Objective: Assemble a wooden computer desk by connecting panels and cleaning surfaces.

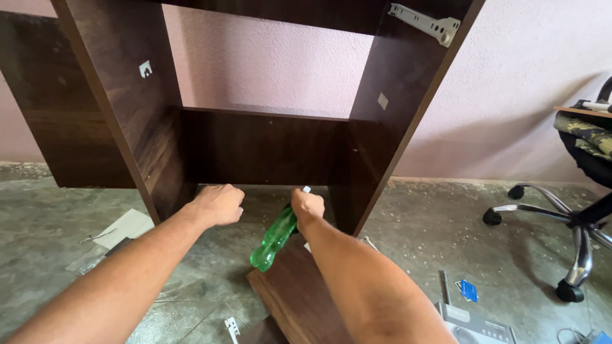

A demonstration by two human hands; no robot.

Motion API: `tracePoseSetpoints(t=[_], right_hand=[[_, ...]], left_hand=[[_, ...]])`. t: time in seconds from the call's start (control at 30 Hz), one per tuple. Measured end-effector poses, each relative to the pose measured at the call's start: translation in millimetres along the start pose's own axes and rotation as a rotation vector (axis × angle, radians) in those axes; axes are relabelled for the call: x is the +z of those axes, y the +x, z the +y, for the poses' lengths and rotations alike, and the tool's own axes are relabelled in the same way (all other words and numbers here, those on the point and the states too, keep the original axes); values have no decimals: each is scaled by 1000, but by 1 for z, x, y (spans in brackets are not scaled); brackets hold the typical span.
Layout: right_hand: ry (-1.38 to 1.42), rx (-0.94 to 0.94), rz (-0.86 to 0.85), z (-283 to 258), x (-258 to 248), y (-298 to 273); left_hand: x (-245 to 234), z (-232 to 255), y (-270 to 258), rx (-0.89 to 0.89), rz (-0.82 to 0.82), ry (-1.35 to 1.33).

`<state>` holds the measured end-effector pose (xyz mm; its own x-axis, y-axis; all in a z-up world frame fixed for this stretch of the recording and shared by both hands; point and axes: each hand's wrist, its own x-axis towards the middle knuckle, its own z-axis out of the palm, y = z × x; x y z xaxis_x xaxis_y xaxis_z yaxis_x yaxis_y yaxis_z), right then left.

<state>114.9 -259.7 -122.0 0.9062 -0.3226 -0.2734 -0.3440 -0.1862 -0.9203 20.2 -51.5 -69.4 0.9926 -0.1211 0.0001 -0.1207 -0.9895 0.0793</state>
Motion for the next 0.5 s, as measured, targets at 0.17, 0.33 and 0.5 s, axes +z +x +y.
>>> tracePoseSetpoints(t=[0.17,0.33,0.5], right_hand=[[-163,-305,-111,19,5,14],[-488,-457,-317,-17,-9,-33],[-506,-796,-814,2,18,-17]], left_hand=[[2,0,-2,-9,-29,-3],[4,-9,-9,-5,-25,-16],[17,-29,-22,-38,-99,111]])
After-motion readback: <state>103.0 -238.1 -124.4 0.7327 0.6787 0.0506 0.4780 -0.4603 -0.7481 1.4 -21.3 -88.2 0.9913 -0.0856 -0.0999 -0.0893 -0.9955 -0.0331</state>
